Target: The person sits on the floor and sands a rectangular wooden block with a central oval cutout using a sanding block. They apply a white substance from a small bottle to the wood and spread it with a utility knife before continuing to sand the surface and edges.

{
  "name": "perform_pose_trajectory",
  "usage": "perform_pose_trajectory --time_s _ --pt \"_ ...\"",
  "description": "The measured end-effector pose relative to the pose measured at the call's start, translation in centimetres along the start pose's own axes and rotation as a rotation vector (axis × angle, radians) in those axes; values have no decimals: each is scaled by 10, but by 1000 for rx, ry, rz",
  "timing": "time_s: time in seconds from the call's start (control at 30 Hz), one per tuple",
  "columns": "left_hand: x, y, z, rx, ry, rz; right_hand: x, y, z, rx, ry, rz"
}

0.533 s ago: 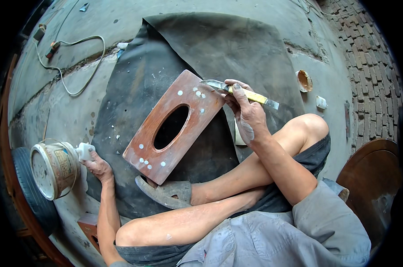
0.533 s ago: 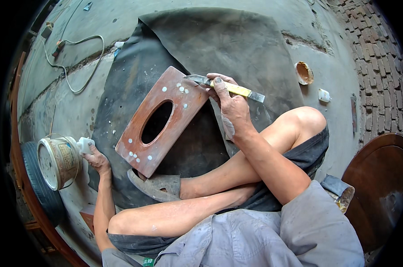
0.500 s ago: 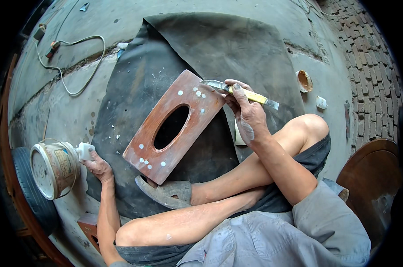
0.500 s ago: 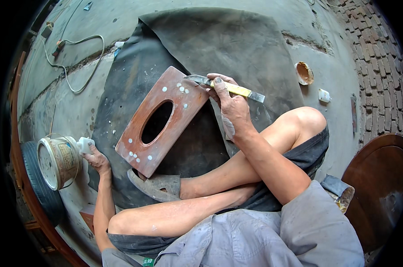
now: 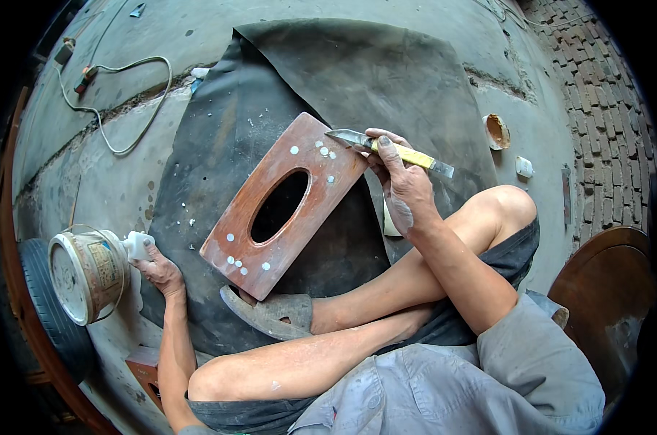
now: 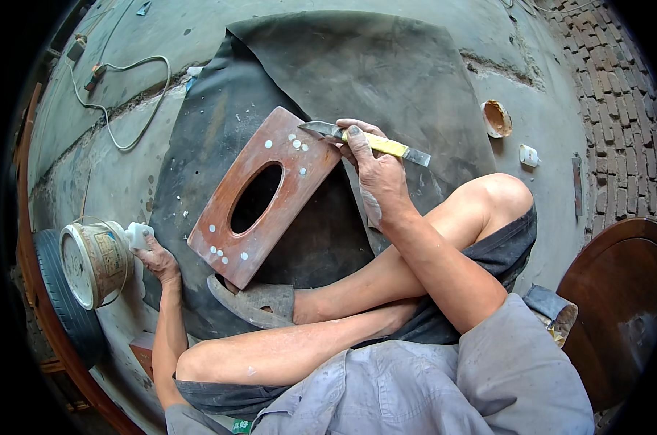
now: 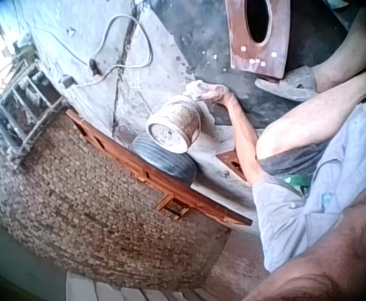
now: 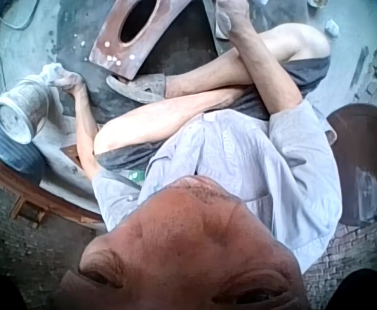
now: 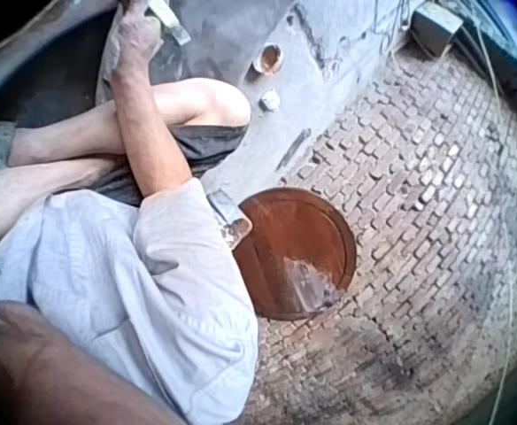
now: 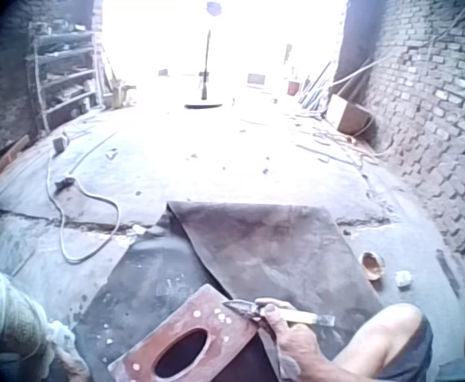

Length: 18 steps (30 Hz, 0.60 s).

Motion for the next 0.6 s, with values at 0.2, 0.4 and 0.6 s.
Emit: perform_pose_trajectory --time_s 0.2,0.4,0.6 --pt "3 -1 1 5 -8 -23 -4 -1 -7 -36 85 42" --pt "5 -1 2 3 -18 -35 -3 -2 -5 -48 128 47" --pt "5 0 1 0 -13 -13 -5 -2 -8 -49 120 50"
Point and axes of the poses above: each hand's wrist, its own y-axis towards the middle knuckle, its own z-axis out of the palm, x = y × z, the point moved 10 cm from there along y, towards the middle knuckle, and after that the axes turned 7 degrees about y, right-handed, at the moved point
